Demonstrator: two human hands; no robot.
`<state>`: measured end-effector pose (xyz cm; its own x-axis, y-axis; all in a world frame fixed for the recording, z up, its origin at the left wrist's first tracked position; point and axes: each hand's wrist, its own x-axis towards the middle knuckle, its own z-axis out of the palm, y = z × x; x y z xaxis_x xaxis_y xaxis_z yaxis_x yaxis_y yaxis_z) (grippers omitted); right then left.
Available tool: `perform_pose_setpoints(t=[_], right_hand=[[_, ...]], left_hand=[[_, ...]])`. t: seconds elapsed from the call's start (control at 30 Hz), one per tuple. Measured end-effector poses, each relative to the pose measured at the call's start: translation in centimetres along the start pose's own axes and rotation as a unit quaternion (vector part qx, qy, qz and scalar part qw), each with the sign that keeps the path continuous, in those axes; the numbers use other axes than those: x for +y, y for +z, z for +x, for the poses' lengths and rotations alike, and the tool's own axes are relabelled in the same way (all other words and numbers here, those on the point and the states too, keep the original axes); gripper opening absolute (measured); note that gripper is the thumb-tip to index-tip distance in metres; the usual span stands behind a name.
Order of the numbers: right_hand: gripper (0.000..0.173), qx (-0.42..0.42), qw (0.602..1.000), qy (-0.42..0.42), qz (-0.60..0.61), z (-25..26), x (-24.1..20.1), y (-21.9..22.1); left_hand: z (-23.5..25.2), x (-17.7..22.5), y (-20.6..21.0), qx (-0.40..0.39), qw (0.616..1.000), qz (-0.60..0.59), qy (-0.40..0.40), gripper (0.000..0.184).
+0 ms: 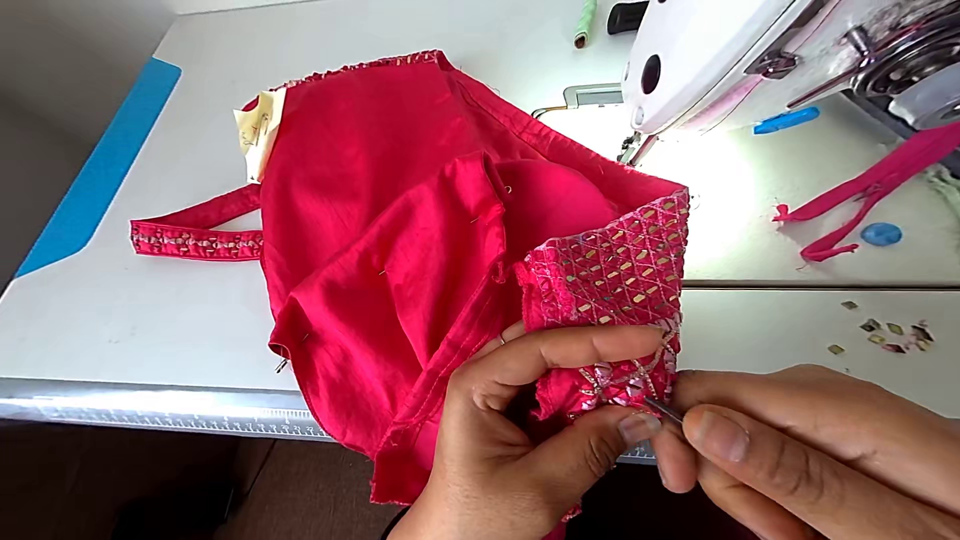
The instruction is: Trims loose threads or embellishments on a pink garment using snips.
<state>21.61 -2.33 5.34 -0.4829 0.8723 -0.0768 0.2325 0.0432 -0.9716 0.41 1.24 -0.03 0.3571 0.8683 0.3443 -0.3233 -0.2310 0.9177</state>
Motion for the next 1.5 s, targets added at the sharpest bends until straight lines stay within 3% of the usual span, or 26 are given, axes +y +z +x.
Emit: perform_pose_setpoints(t=[0.17, 0.23, 0.37, 0.5, 0.67, 0.9, 1.17, 1.37, 1.5], right_hand=[[0.044, 0.093, 0.988, -0.036, 0.118, -0.8, 0.2, 0.5], [0.044, 0.135, 0.986, -0.048, 0.089, -1.0, 0.3, 0.9], [0.024, 0.219, 0.972, -0.088, 0.0, -0.7, 0.6, 3.1], [0.013, 0.308, 0.947, -0.085, -0.03, -0.3, 0.9, 5.1], [0.009, 0.34, 0.936, -0.091, -0.022, -0.6, 1.0, 5.6], [0.012, 0.411, 0.896, -0.107, -0.13, 0.2, 1.8, 7.0], [0.015, 0.461, 0.856, -0.106, -0.21, 0.6, 1.3, 8.3], [0.009, 0.417, 0.901, -0.07, -0.095, 0.7, 1.2, 7.5], [0.007, 0.428, 0.897, -0.039, -0.1, 0.7, 1.1, 7.4]], left_hand=[[0.0, 0.2, 0.2, 0.021, 0.999, -0.038, -0.015, 0.033], [0.0, 0.2, 0.6, 0.044, 0.997, -0.069, -0.015, 0.029], [0.1, 0.2, 1.8, 0.119, 0.991, -0.053, -0.025, 0.024], [0.0, -0.1, 1.6, 0.104, 0.993, -0.049, -0.012, 0.036], [-0.1, 0.0, 1.6, 0.095, 0.995, -0.018, -0.01, 0.037], [-0.3, -0.4, 1.3, 0.061, 0.998, 0.003, 0.021, 0.038], [-0.4, -1.1, 1.8, 0.089, 0.992, 0.056, 0.071, 0.036], [-0.4, -1.9, 2.3, 0.117, 0.972, 0.145, 0.144, 0.034], [-0.6, -2.4, 2.9, 0.14, 0.935, 0.259, 0.197, 0.028]])
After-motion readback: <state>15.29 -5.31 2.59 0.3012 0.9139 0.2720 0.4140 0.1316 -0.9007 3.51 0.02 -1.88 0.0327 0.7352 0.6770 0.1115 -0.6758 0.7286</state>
